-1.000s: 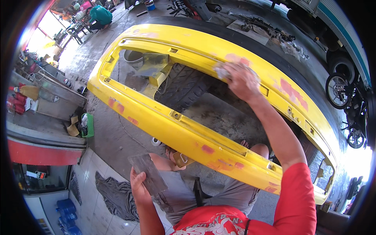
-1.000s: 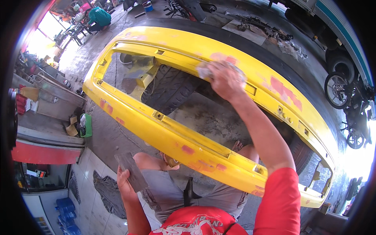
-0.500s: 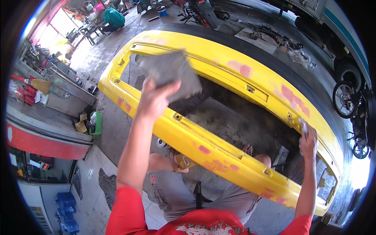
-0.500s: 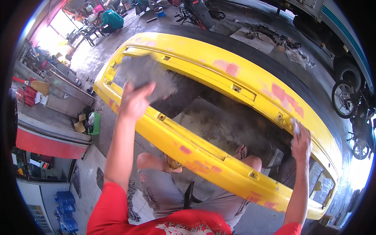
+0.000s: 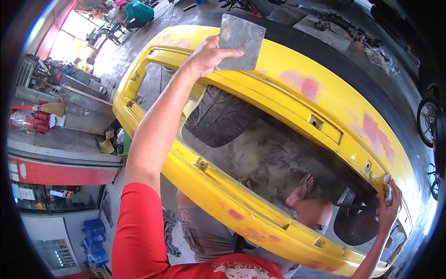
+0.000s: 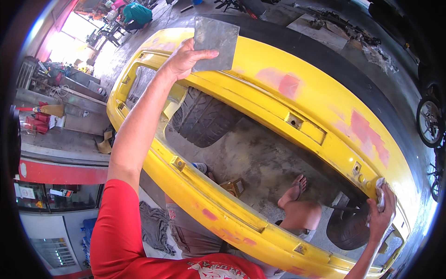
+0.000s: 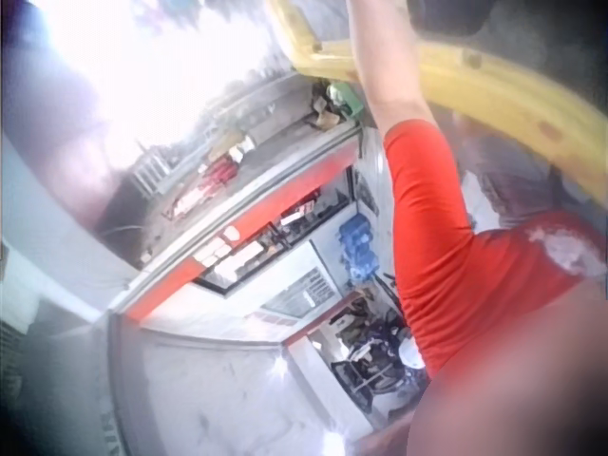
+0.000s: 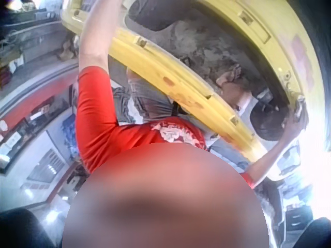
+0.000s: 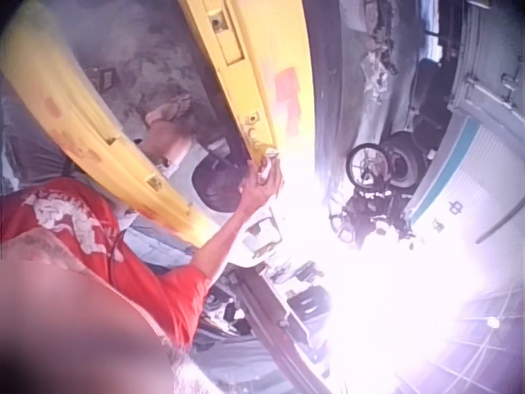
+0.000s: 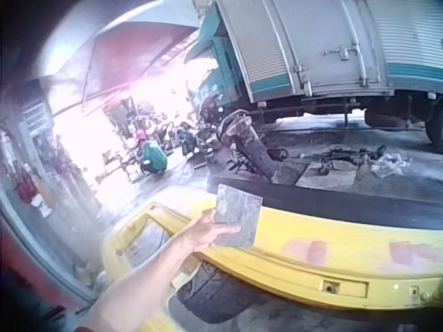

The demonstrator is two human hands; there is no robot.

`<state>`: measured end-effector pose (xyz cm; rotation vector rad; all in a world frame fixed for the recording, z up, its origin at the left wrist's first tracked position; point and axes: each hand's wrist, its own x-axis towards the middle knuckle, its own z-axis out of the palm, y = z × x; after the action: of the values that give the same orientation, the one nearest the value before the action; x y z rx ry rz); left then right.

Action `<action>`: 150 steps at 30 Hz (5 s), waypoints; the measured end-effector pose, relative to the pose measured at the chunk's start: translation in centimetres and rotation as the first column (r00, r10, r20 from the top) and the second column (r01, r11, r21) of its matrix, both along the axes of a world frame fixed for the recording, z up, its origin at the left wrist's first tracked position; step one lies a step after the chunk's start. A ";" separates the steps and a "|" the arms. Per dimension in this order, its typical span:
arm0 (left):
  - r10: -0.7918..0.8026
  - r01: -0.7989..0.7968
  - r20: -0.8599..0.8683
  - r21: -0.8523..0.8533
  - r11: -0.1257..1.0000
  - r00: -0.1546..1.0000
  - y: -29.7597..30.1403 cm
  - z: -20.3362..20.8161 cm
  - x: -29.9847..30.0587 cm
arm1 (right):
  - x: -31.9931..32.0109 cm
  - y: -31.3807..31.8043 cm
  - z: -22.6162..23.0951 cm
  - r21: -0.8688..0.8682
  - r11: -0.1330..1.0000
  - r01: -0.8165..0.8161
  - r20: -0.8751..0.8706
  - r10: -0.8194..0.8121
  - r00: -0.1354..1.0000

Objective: The person sands a yellow car bumper with a sanding block and wipes it with a cloth. They repeatedly sand different sections and wipe away dust, working on the bumper resting on a stand.

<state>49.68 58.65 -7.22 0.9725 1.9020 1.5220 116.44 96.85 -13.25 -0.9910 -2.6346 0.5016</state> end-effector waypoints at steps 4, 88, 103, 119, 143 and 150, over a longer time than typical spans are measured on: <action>-0.056 0.057 -0.149 0.003 0.998 0.987 2.4 -1.3 1.5 | 0.4 0.0 -0.7 0.010 1.000 0.028 -0.004 -0.028 1.000; 0.015 -0.005 -0.156 0.066 0.998 0.988 10.8 -2.2 14.0 | 3.6 2.2 1.1 0.073 0.996 -0.044 0.010 0.044 0.999; -0.059 0.072 -0.287 0.034 0.997 0.956 19.6 -2.9 25.2 | 7.9 4.9 0.1 0.051 0.996 0.074 -0.014 -0.073 0.997; -0.057 0.068 -0.200 0.049 0.996 0.978 20.5 -1.9 27.2 | 8.0 4.8 -0.6 0.044 0.995 0.090 -0.044 -0.088 0.995; -0.055 0.107 -0.360 0.127 0.986 0.931 22.6 -2.6 31.0 | 7.7 4.6 -0.7 0.021 0.997 0.076 -0.102 -0.073 0.992; -0.034 0.157 -0.584 0.161 0.974 0.811 28.4 -4.5 36.8 | 7.1 4.1 0.0 0.058 0.996 0.074 -0.088 -0.068 0.994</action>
<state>86.47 87.05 -11.74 1.7681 2.0636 1.4871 123.55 100.96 -13.26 -1.0172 -2.5137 0.4348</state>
